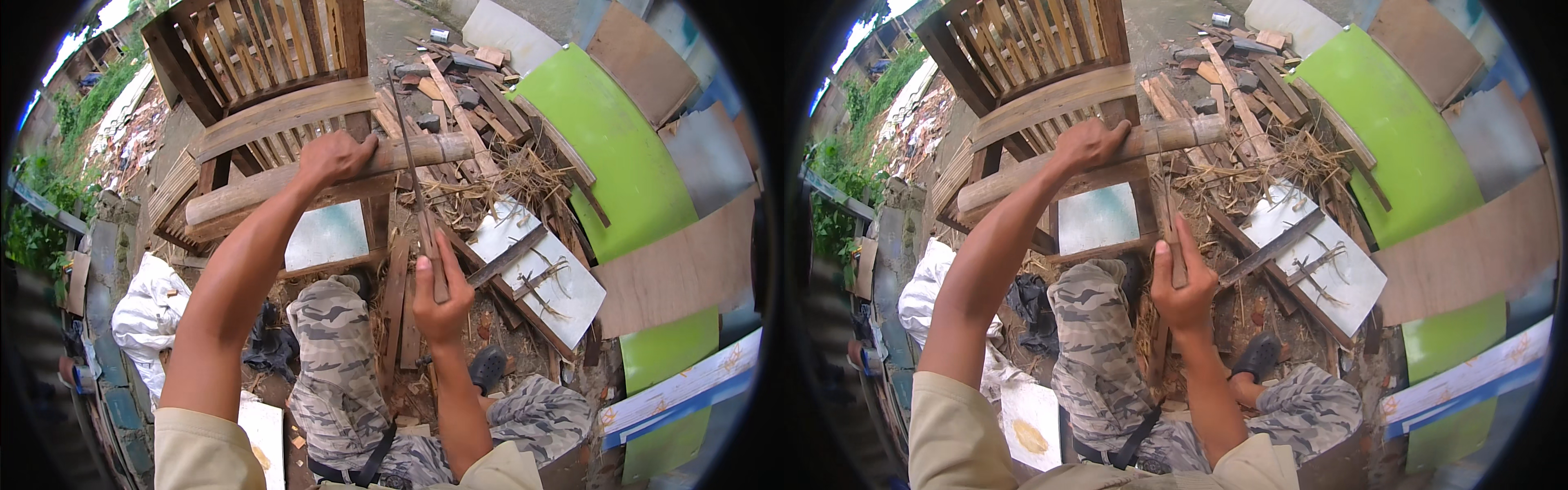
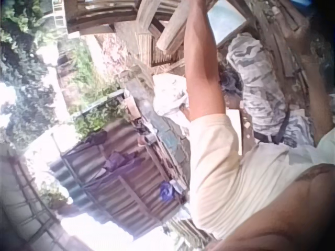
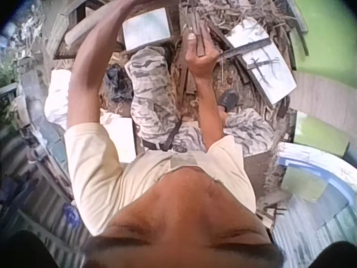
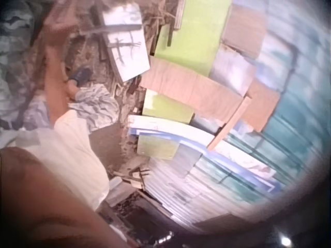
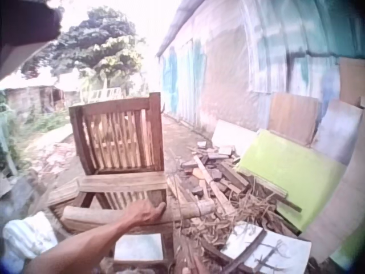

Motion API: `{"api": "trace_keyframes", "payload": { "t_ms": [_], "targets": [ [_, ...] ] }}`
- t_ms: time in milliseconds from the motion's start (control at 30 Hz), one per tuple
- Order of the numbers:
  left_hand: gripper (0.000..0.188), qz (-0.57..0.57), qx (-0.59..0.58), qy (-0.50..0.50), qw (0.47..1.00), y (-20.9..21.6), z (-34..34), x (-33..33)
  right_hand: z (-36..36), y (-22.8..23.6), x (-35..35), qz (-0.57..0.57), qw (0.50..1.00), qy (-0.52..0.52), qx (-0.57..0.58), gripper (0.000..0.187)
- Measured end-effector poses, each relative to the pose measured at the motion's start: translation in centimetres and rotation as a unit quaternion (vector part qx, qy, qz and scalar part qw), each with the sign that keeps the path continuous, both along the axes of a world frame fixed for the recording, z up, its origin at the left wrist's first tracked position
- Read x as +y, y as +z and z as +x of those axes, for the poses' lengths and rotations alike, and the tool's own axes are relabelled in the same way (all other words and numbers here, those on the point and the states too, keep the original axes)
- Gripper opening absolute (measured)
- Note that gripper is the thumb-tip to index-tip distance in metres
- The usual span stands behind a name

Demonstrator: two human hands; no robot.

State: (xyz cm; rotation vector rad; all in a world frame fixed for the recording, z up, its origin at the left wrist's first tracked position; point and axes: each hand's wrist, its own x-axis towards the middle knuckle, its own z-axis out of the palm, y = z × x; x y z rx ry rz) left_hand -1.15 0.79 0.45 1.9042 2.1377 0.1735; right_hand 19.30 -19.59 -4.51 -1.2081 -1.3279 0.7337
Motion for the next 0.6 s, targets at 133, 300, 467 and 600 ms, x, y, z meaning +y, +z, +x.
{"api": "trace_keyframes", "payload": {
  "t_ms": [133, 300, 467, 600],
  "targets": [
    [0.089, 0.004, -0.001, -0.019, 1.000, 0.1, -0.1, -0.3, 3.1, -4.4, -9.1, 0.003, 1.000, -0.012, 0.005, 0.045],
    [0.082, -0.012, 0.016, -0.022, 1.000, -0.3, -0.2, 0.3, 1.4, 0.0, -1.4, 0.059, 0.997, -0.020, -0.033, 0.043],
    [0.081, -0.051, 0.004, -0.005, 0.999, 0.4, 0.2, 0.1, 1.0, -3.5, -1.8, 0.066, 0.997, -0.035, -0.030, 0.043],
    [0.083, -0.037, 0.032, -0.026, 0.998, 0.6, 0.4, 0.2, 4.4, -7.7, -10.4, -0.001, 1.000, 0.000, -0.007, 0.046]
  ]
}}
